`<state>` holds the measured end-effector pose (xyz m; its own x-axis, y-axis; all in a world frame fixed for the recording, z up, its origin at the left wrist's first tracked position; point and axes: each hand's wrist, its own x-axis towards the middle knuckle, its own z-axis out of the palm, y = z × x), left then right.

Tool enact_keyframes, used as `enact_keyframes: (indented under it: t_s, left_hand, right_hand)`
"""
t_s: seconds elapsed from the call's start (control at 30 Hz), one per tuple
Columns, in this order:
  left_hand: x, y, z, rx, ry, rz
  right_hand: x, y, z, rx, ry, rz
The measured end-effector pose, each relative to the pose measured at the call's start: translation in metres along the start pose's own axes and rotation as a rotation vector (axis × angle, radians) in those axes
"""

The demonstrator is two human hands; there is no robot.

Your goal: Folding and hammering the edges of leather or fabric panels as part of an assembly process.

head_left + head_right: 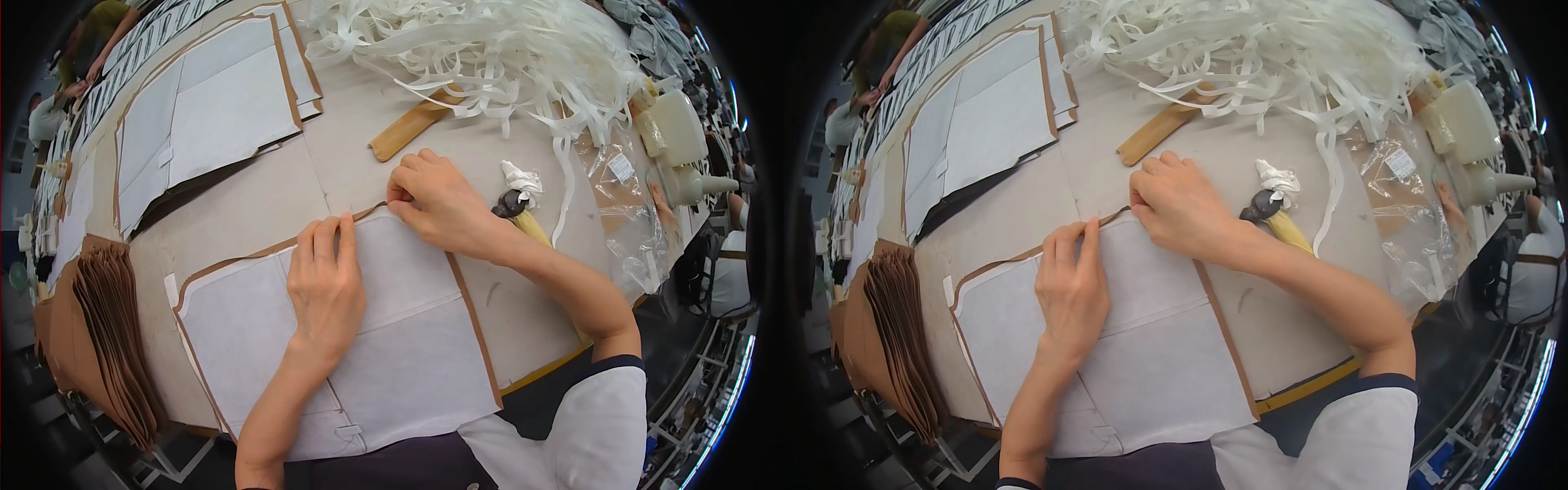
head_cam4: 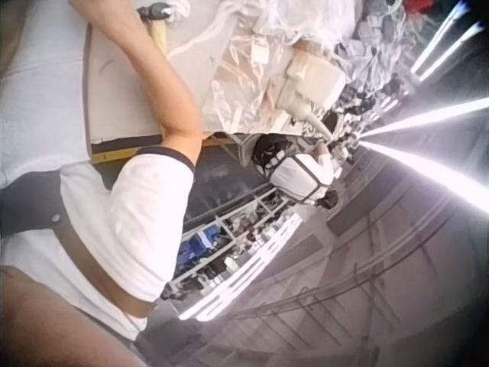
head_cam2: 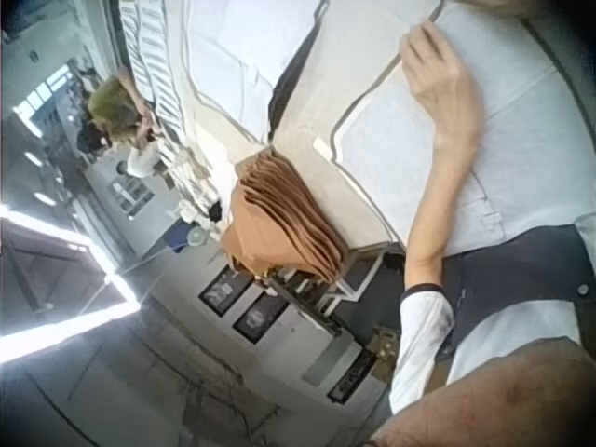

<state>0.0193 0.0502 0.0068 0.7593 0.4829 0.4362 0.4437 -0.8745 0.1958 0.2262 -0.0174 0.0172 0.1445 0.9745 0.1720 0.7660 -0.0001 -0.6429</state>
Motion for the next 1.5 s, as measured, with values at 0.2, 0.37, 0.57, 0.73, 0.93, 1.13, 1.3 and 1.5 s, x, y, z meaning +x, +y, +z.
enact_keyframes:
  t_s: [0.2, 0.37, 0.57, 0.73, 0.93, 1.13, 1.3, 1.5]
  left_hand:
    - [0.008, 0.001, 0.002, -0.104, 0.009, -0.006]
    - [0.018, 0.0, 0.001, -0.257, -0.081, -0.011]
    - [0.033, 0.003, 0.004, -0.386, -0.108, -0.054]
    - [0.044, -0.014, 0.013, -0.535, -0.19, -0.046]
    - [0.064, -0.021, 0.005, -0.649, -0.382, 0.034]
    - [0.064, -0.025, 0.005, -0.635, -0.383, 0.097]
    - [0.064, -0.027, 0.008, -0.601, -0.35, 0.167]
    - [0.058, -0.026, 0.012, -0.455, -0.202, 0.358]
  right_hand:
    - [-0.018, -0.013, -0.002, 0.113, 0.08, 0.167]
    - [-0.034, -0.012, 0.001, 0.107, 0.108, 0.244]
    - [-0.032, -0.013, 0.01, 0.043, 0.202, 0.237]
    - [-0.037, -0.01, 0.026, -0.032, 0.326, 0.11]
    - [-0.044, -0.005, 0.037, -0.237, 0.413, -0.085]
    - [-0.049, -0.005, 0.025, 0.044, 0.35, 0.108]
    - [-0.049, -0.006, 0.024, 0.02, 0.316, 0.083]
    - [-0.06, 0.003, 0.02, -0.235, 0.361, -0.173]
